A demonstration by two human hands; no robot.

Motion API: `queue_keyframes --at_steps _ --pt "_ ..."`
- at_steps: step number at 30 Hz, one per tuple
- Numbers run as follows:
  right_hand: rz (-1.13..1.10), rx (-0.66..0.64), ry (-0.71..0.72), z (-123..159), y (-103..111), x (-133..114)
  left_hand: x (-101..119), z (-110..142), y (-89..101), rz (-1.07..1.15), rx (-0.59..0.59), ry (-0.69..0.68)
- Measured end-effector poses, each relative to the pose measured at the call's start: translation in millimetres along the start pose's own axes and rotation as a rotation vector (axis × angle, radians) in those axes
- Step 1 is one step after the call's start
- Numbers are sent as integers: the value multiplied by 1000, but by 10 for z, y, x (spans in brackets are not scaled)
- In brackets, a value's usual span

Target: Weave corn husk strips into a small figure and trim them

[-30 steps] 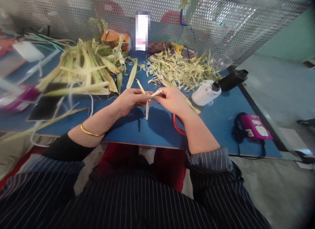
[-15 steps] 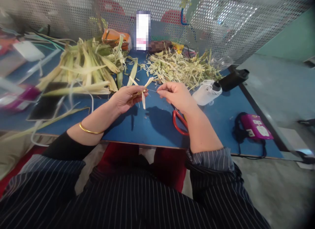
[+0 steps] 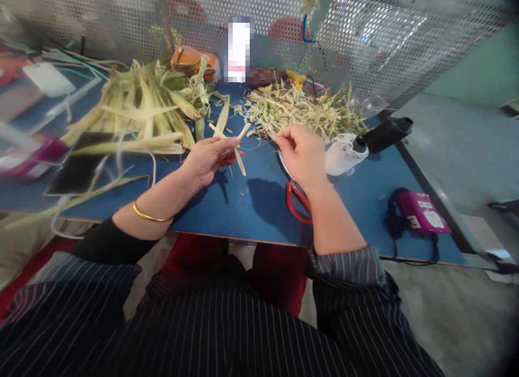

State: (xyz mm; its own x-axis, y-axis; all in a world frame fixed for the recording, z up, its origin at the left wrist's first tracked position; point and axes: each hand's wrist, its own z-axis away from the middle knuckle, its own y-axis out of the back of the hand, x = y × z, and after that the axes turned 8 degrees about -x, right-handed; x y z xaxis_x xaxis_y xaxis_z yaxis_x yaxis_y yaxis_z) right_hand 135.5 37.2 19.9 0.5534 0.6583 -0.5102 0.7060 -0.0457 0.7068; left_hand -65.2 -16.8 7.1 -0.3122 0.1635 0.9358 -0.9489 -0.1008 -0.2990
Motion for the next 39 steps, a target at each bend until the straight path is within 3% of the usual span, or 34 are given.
queue_keyframes --at_steps 3,9,12,15,21,24,28,34,39 --pt "-53 -103 23 14 -57 -26 9 33 -35 -4 -78 9" --pt "-233 -204 -74 37 -154 -123 -17 63 -90 2 -270 189" --pt "-235 -198 -90 34 -137 -124 -23 62 -84 -16 -245 185" --pt "-139 -204 -57 24 -73 -76 -27 47 -60 -29 -151 88" --pt "48 -286 135 44 32 -104 -58 16 -36 -178 -16 -100" --pt "100 -292 219 81 13 -199 -73 34 -57 -290 -55 -124" --pt "122 -311 221 98 -23 -249 -83 82 -90 -443 -220 -67" --pt "-152 -380 41 40 -43 -133 -33 165 -104 -505 -493 -40" --pt "-513 -434 -271 34 -148 -53 15 184 -116 -416 -442 -131"
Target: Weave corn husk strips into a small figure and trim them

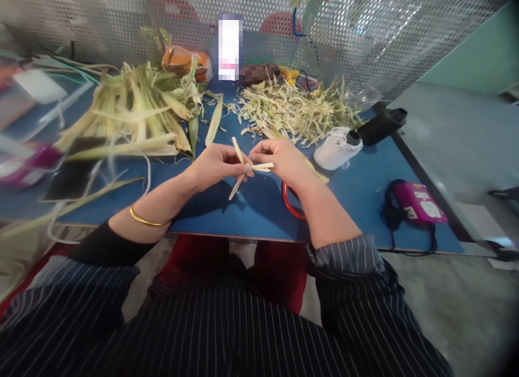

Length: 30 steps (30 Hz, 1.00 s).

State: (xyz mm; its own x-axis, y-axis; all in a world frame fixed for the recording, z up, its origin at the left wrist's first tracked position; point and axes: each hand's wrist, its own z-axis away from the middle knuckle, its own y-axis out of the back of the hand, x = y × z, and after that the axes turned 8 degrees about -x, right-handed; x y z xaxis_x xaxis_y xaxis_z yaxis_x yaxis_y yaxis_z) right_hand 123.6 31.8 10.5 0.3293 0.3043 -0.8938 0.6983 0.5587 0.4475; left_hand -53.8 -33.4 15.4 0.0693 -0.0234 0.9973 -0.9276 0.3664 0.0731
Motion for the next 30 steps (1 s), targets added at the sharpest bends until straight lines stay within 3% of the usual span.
queue_keyframes --at_steps 3,8,11,14,18,24,30 --pt "-126 18 -73 -20 -66 39 -1 -22 2 57 89 -47" --pt "-98 13 -24 -10 -123 44 -23 -36 15 85 187 -73" --pt "83 68 45 7 -131 26 -33 -40 18 107 296 -89" --pt "317 179 201 32 -179 6 -49 -61 15 77 426 -84" --pt "593 190 350 86 -303 -26 -102 -95 25 32 512 -84" --pt "822 273 460 83 -306 -64 -148 -76 43 -128 385 -54" --pt "688 231 313 64 -186 -48 -141 -70 24 -144 196 -12"
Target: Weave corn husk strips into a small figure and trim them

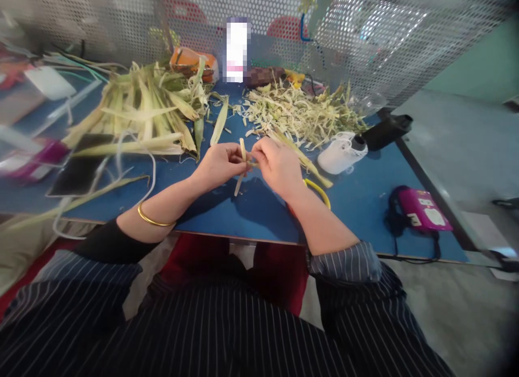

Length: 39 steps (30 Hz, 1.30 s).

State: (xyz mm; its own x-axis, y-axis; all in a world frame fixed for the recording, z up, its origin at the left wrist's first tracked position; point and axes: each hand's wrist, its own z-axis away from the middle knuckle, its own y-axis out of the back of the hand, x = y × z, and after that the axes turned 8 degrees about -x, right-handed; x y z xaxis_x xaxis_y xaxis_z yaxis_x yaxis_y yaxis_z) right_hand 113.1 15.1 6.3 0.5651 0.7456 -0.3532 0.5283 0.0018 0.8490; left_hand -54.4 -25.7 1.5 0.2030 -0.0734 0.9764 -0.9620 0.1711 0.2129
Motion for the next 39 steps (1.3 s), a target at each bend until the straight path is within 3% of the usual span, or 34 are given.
queue_keyframes --at_steps 4,8,11,16,20,24,26,28,33,39 --pt "-202 -52 -109 -6 12 35 -11 1 -8 22 -82 -13" --pt "-595 -180 -279 -36 0 86 51 36 -25 87 -138 -18" --pt "-901 -293 -390 -59 -6 125 121 66 -30 153 -122 -38" --pt "-1091 -274 -386 -79 -12 172 140 66 1 206 -7 -103" --pt "-946 -217 -281 -55 -35 134 89 16 37 250 186 -109" --pt "-387 -121 -9 -5 -48 16 17 -48 64 205 316 -151" --pt "-112 -100 145 16 -46 -41 -21 -70 67 189 335 -150" --pt "24 -104 238 30 -42 -80 -54 -80 62 186 321 -142" --pt "-34 -90 319 43 -46 -72 -86 -67 48 173 286 -134" --pt "-71 -31 284 22 50 -12 -33 -39 67 156 83 -8"
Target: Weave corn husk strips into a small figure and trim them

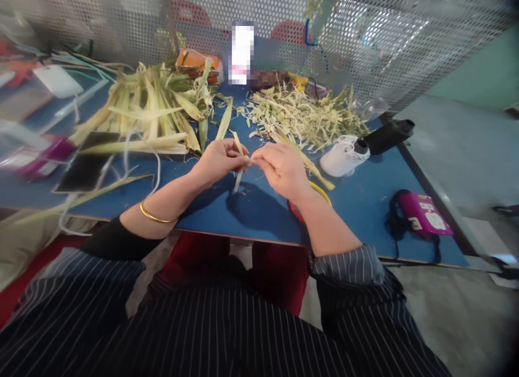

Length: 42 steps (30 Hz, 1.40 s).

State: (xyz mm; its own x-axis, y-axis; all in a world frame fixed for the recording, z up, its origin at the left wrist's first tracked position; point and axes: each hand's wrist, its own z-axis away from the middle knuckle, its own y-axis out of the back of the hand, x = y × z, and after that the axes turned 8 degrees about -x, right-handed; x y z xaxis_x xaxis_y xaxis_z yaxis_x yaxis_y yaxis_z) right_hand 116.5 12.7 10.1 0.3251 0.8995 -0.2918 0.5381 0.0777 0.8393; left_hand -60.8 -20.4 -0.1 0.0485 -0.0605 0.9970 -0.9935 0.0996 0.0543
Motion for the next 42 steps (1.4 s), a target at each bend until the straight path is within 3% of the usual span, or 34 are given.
queue_keyframes --at_steps 5,10,12,16,20,23,26,29,33,38,42 --pt "-34 22 -74 -17 144 32 47 43 -20 -1 -216 90" --pt "-217 -59 -173 -34 180 99 98 96 -34 -8 -442 59" --pt "-320 -92 -247 -38 158 141 127 109 -34 20 -463 28" --pt "-408 -91 -343 -32 62 232 154 105 -26 25 -315 -74" --pt "-402 -103 -364 -11 -45 257 114 55 6 -43 -10 -190" --pt "-226 -75 -236 -1 -86 199 52 7 46 -91 145 -201" --pt "53 -35 -85 -3 -77 115 -13 -22 82 -157 161 -167" --pt "224 12 -56 -7 -30 68 -53 -16 91 -210 85 -133" --pt "220 17 -101 -10 27 96 -38 27 64 -326 -114 -101" --pt "-157 -151 -211 -22 45 167 75 84 23 -221 -371 -51" --pt "-560 -240 -359 -36 101 147 185 124 4 -86 -375 -24"
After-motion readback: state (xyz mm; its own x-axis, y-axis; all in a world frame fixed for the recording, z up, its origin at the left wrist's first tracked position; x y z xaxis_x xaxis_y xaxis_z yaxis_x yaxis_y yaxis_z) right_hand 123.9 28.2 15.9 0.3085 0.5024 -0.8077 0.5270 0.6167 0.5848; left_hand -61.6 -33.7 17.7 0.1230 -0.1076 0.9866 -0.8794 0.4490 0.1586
